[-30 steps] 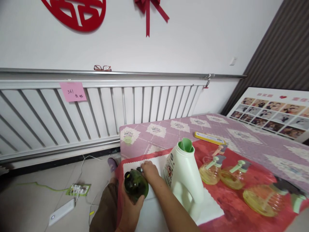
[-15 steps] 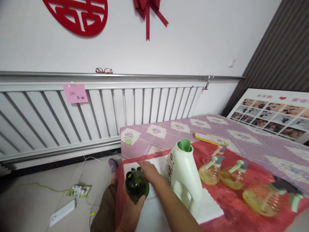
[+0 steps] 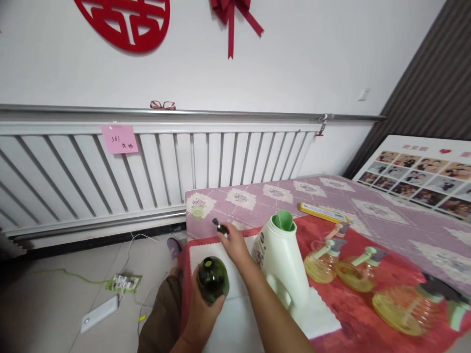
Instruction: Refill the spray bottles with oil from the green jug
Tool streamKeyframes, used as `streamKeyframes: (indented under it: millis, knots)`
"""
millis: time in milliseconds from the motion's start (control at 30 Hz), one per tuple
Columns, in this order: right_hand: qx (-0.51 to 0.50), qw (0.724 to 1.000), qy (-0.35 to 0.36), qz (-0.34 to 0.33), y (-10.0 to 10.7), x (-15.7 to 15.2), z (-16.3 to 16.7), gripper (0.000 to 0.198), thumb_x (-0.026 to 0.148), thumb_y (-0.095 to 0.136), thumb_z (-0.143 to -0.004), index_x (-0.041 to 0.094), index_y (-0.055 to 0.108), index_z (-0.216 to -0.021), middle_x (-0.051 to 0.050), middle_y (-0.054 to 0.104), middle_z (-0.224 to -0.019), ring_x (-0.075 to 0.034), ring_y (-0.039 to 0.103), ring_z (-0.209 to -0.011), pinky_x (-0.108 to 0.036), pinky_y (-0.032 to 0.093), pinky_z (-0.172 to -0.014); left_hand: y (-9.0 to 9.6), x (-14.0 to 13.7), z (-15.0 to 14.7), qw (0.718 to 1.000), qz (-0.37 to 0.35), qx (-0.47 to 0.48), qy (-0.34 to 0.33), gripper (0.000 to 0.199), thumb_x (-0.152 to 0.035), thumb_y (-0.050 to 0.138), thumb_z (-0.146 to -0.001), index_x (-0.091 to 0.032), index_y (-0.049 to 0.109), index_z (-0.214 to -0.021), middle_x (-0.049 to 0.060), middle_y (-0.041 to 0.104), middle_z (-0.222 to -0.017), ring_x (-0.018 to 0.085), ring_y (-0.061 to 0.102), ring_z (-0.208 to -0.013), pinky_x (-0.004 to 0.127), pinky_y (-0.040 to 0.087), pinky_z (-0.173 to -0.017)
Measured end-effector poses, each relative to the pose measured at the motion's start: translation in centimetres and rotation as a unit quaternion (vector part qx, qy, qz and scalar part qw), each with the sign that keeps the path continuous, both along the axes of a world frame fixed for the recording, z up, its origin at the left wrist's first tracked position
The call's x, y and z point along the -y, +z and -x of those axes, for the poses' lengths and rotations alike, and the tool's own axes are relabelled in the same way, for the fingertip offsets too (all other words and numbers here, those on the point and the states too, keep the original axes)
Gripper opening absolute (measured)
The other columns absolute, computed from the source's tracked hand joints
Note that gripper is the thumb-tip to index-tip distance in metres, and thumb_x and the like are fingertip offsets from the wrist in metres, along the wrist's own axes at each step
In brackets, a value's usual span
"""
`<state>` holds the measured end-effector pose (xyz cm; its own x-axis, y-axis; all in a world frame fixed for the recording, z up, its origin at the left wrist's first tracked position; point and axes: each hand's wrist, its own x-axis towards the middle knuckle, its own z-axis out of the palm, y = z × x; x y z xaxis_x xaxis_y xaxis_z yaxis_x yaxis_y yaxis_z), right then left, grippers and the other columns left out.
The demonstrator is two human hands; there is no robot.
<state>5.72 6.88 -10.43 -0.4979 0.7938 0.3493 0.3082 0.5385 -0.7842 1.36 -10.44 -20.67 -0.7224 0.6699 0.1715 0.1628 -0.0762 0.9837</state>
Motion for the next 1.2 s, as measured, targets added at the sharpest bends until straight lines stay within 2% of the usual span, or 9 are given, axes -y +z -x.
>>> streamKeyframes:
  millis: [100, 200, 300, 367, 500, 667, 833, 967, 1200]
  knots:
    - [-0.116, 0.992, -0.024, 0.037, 3.8, 0.5, -0.9, 0.039, 0.043, 0.063, -0.084, 0.021, 0.061, -0.116, -0.007, 0.070, -0.106, -0.022, 0.064, -0.094, -0.039, 0.050, -0.084, 0.0, -0.1, -0.1, 1.000, 0.016, -0.013, -0.018, 0.091, -0.014, 0.072, -0.058, -0.018, 0.034, -0.141, 0.016, 0.046, -0.149, 0.032, 0.045, -0.139, 0.044, 0.036, -0.117]
    - [-0.216, 0.973, -0.026, 0.078, 7.0, 1.9, -2.0, 0.048, 0.049, 0.064, -0.082, 0.023, 0.058, -0.122, -0.005, 0.070, -0.105, -0.019, 0.064, -0.090, -0.035, 0.051, -0.081, 0.3, -0.1, -0.2, 0.998, 0.030, -0.035, -0.038, 0.094, -0.012, 0.071, -0.057, -0.016, 0.032, -0.142, 0.017, 0.044, -0.149, 0.031, 0.043, -0.140, 0.044, 0.033, -0.119]
    - [-0.276, 0.953, -0.009, 0.122, 8.8, 3.5, -2.6, 0.046, 0.053, 0.064, -0.082, 0.023, 0.060, -0.118, -0.005, 0.071, -0.102, -0.018, 0.064, -0.083, -0.032, 0.051, -0.070, 0.7, 0.0, -0.2, 0.996, 0.044, -0.054, -0.056, 0.095, -0.011, 0.071, -0.057, -0.014, 0.031, -0.142, 0.018, 0.045, -0.147, 0.031, 0.044, -0.139, 0.043, 0.032, -0.119]
    - [-0.297, 0.944, 0.001, 0.144, 8.9, 4.4, -2.6, 0.045, 0.054, 0.066, -0.081, 0.024, 0.062, -0.113, -0.004, 0.071, -0.101, -0.017, 0.064, -0.078, -0.031, 0.051, -0.067, 1.0, 0.0, -0.1, 0.994, 0.051, -0.064, -0.066, 0.094, -0.012, 0.071, -0.057, -0.014, 0.032, -0.143, 0.018, 0.045, -0.147, 0.031, 0.043, -0.139, 0.042, 0.031, -0.119]
    - [-0.307, 0.937, 0.003, 0.168, 7.6, 5.6, -2.4, 0.043, 0.052, 0.070, -0.078, 0.024, 0.064, -0.110, -0.004, 0.072, -0.103, -0.016, 0.064, -0.081, -0.033, 0.052, -0.076, 1.2, 0.1, -0.1, 0.993, 0.055, -0.070, -0.078, 0.093, -0.014, 0.072, -0.058, -0.013, 0.032, -0.143, 0.018, 0.044, -0.147, 0.030, 0.042, -0.139, 0.041, 0.031, -0.119]
    - [-0.287, 0.942, -0.014, 0.175, 5.0, 6.4, -2.5, 0.050, 0.052, 0.074, -0.073, 0.023, 0.063, -0.113, -0.005, 0.073, -0.105, -0.019, 0.065, -0.090, -0.035, 0.051, -0.084, 1.3, 0.2, -0.1, 0.992, 0.057, -0.076, -0.081, 0.093, -0.013, 0.071, -0.058, -0.012, 0.032, -0.143, 0.020, 0.043, -0.148, 0.031, 0.040, -0.141, 0.042, 0.029, -0.120]
    - [-0.245, 0.952, -0.008, 0.184, 2.8, 7.5, -3.4, 0.050, 0.059, 0.073, -0.073, 0.024, 0.067, -0.109, -0.006, 0.076, -0.101, -0.023, 0.068, -0.095, -0.038, 0.053, -0.087, 1.5, 0.2, -0.2, 0.994, 0.051, -0.063, -0.076, 0.094, -0.013, 0.073, -0.057, -0.015, 0.034, -0.142, 0.017, 0.046, -0.146, 0.031, 0.042, -0.140, 0.043, 0.031, -0.118]
    - [-0.216, 0.955, 0.006, 0.201, 1.3, 8.3, -4.4, 0.054, 0.065, 0.073, -0.070, 0.025, 0.068, -0.107, -0.008, 0.078, -0.096, -0.027, 0.070, -0.097, -0.044, 0.054, -0.089, 1.8, 0.2, -0.1, 0.993, 0.054, -0.065, -0.081, 0.093, -0.013, 0.072, -0.057, -0.013, 0.035, -0.142, 0.018, 0.047, -0.145, 0.032, 0.044, -0.139, 0.042, 0.033, -0.118]
    - [-0.165, 0.958, 0.042, 0.229, -0.5, 8.6, -5.7, 0.058, 0.065, 0.073, -0.071, 0.024, 0.067, -0.111, -0.013, 0.075, -0.116, -0.029, 0.069, -0.108, -0.050, 0.052, -0.098, 1.9, 0.3, -0.1, 0.992, 0.060, -0.071, -0.080, 0.094, -0.014, 0.074, -0.055, -0.015, 0.037, -0.141, 0.016, 0.050, -0.142, 0.032, 0.045, -0.137, 0.044, 0.033, -0.117]
